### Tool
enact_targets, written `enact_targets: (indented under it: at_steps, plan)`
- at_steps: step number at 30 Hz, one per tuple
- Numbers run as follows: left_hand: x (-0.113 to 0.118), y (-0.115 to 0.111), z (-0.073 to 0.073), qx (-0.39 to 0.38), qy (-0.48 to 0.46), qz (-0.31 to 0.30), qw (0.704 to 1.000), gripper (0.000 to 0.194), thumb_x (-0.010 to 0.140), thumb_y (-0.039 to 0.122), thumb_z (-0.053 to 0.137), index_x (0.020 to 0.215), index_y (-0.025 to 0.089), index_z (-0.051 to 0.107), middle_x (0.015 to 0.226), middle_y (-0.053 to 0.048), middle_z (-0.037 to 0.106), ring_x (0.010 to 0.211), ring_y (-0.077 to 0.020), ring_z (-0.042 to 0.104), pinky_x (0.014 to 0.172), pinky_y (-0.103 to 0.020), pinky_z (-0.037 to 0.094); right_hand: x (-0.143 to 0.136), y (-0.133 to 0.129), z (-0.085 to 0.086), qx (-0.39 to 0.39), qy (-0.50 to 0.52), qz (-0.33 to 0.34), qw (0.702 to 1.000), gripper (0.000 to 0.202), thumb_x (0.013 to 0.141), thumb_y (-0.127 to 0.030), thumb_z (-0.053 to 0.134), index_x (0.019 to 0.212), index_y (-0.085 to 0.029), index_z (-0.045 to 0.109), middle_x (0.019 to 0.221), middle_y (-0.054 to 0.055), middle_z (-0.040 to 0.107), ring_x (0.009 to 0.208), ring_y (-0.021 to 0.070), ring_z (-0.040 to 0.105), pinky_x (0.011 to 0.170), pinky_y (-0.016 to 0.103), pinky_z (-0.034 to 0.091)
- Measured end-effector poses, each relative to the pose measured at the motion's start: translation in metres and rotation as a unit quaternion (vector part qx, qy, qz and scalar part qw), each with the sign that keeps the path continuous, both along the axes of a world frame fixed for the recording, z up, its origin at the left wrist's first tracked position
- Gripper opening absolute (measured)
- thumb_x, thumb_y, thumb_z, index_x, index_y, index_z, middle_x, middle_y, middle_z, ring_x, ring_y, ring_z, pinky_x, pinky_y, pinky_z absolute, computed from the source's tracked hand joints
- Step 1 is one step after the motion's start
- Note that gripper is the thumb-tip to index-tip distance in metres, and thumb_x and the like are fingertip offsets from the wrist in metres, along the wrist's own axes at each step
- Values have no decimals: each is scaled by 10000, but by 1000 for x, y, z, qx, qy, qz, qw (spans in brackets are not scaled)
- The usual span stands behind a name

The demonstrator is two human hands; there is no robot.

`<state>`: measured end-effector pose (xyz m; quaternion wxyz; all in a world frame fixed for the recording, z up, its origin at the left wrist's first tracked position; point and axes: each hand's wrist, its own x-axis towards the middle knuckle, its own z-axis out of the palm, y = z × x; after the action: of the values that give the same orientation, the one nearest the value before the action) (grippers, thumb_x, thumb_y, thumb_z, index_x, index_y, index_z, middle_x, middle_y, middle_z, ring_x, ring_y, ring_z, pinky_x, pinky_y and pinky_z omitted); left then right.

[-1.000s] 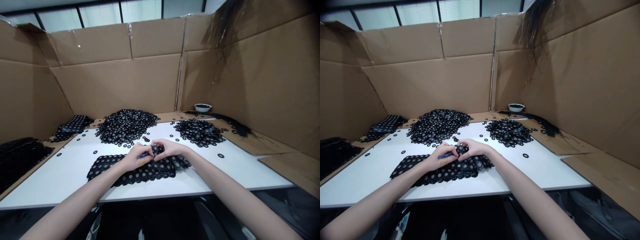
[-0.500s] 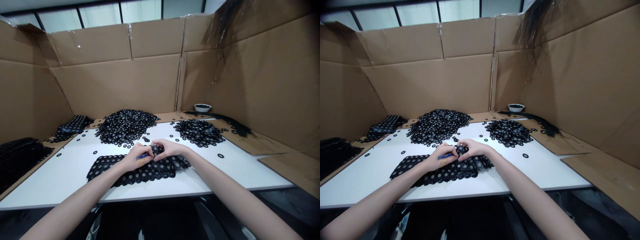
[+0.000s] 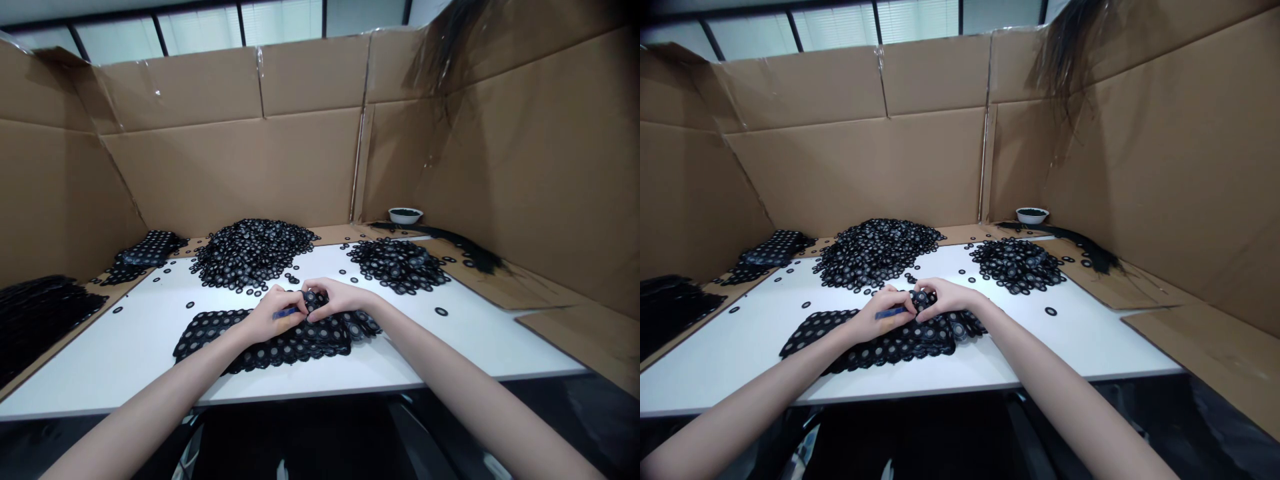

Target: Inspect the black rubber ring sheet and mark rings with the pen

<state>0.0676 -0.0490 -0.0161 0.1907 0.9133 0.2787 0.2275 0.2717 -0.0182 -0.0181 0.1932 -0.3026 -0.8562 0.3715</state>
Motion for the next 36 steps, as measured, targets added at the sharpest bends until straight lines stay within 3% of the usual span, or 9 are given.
enact_targets:
  at_steps: [36]
  plan:
    - [-1, 1, -1, -2, 9, -14, 1000, 211, 866, 292, 462, 816, 154, 613, 748, 3, 628, 722, -119, 533, 800, -232, 340, -2, -3, 4, -4, -13, -11, 1000, 325, 618, -324, 715, 842, -175, 533, 814, -14, 529, 817, 164, 494, 730, 259, 380]
